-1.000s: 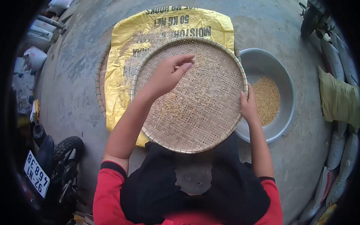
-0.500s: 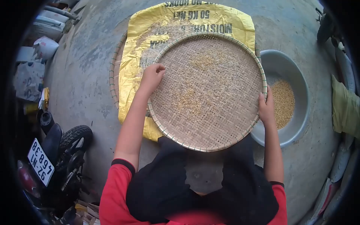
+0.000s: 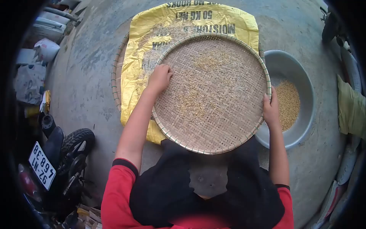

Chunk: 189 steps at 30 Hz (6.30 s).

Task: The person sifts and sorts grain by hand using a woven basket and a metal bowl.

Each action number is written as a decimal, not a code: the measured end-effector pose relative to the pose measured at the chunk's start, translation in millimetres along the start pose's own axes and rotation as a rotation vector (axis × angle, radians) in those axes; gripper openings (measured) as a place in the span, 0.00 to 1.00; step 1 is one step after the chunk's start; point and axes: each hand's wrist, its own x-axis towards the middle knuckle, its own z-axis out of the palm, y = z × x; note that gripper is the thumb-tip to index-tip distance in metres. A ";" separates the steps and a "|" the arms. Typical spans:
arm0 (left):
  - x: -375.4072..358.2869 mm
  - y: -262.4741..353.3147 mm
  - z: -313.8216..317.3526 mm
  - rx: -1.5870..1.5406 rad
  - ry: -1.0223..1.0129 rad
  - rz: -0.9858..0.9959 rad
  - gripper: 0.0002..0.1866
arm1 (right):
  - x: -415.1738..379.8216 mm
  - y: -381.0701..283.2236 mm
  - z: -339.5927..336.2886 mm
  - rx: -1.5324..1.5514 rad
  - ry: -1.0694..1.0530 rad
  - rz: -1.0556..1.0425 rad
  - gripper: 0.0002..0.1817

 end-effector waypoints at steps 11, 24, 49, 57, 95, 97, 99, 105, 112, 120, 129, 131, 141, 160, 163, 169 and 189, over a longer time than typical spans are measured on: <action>15.4 7.7 11.9 -0.122 0.061 -0.144 0.08 | 1.2 5.8 -0.6 -0.003 -0.018 0.005 0.28; 24.0 20.9 7.2 -0.021 -0.060 -0.274 0.07 | 1.5 6.5 0.4 0.020 -0.013 0.014 0.27; 18.8 165.8 -89.5 -1.119 -0.466 0.319 0.17 | 2.8 3.0 4.5 0.041 -0.004 -0.016 0.26; 33.4 31.1 -25.1 -0.439 -0.108 -0.102 0.13 | 1.7 7.4 2.8 0.035 -0.039 0.042 0.29; 11.0 10.6 4.8 -0.616 -0.059 -0.199 0.08 | -0.6 4.8 2.0 0.105 -0.019 0.070 0.25; 12.2 24.6 -4.9 -0.834 -0.092 -0.291 0.08 | -1.4 -0.9 -0.2 0.107 -0.028 0.080 0.25; 14.7 55.4 -21.0 -0.946 -0.157 -0.319 0.12 | -2.2 4.7 1.7 0.110 -0.043 0.090 0.25; -13.3 154.7 -72.8 -1.342 -0.469 0.253 0.26 | -1.4 8.1 3.2 0.151 -0.019 0.068 0.26; 2.0 22.0 -10.9 -0.598 0.118 -0.224 0.14 | -0.9 9.3 0.9 0.107 -0.011 0.077 0.26; 2.7 3.9 8.1 -0.389 0.032 -0.093 0.09 | 1.4 16.4 1.2 0.137 -0.047 0.099 0.27; 6.4 17.1 12.3 -0.169 -0.009 -0.053 0.06 | 2.2 19.3 1.2 0.112 -0.033 0.078 0.27; 7.1 18.5 13.3 -0.147 -0.021 -0.062 0.05 | -0.1 8.7 0.4 0.093 -0.033 0.090 0.26; 7.9 7.7 16.8 -0.280 0.030 -0.065 0.06 | -0.6 8.6 2.4 0.162 -0.020 0.066 0.23; 6.6 10.5 5.6 -0.278 -0.009 -0.030 0.08 | -1.7 2.9 1.9 0.151 -0.027 0.073 0.24; 7.1 10.9 9.0 -0.171 -0.014 0.002 0.07 | -1.4 6.0 2.4 0.161 -0.020 0.069 0.24; 9.2 8.5 15.5 0.019 -0.040 0.061 0.07 | -0.4 4.3 0.9 0.173 -0.039 0.071 0.24; 6.1 8.5 6.9 -0.394 0.089 -0.115 0.07 | -0.4 8.8 1.7 0.159 -0.039 0.070 0.25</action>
